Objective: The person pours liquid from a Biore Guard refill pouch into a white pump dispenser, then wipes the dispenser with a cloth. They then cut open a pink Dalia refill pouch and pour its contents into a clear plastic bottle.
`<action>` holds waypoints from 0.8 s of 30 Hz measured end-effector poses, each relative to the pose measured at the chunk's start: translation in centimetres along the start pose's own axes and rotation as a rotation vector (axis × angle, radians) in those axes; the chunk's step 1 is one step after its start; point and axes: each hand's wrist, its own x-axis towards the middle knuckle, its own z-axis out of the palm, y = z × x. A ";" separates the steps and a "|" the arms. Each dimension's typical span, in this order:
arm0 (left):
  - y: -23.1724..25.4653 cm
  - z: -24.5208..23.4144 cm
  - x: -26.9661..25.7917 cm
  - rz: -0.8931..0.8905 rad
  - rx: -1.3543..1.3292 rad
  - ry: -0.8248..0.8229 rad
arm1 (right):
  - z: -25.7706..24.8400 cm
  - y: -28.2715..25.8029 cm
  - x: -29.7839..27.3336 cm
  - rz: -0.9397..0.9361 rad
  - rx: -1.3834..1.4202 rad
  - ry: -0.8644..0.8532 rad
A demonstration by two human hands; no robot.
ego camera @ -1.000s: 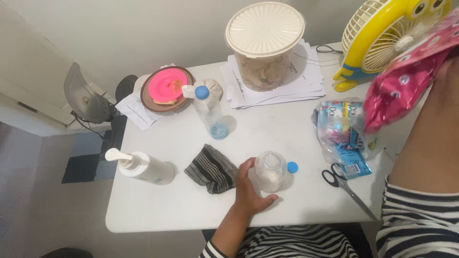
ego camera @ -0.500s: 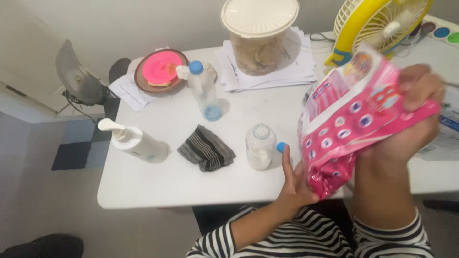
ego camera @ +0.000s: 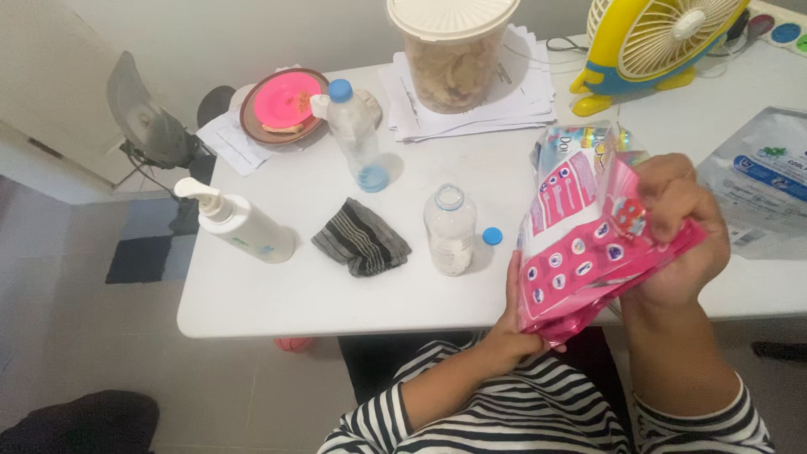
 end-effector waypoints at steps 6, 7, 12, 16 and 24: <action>0.8 0.5 -1.3 -0.017 -0.051 0.022 | -0.6 2.6 -0.3 0.017 0.253 -0.011; 0.7 0.5 -1.6 -0.008 -0.110 0.029 | -0.8 2.9 -0.3 0.017 0.267 -0.037; -0.5 -0.1 -1.9 0.038 0.028 0.157 | -1.3 3.5 -1.4 0.002 0.251 -0.022; -2.1 -0.2 -1.3 0.262 0.630 0.196 | -1.8 4.0 -2.2 0.002 0.390 -0.047; -1.7 -0.5 -3.1 0.042 0.491 -0.050 | -7.8 4.5 -4.4 0.061 0.777 -0.022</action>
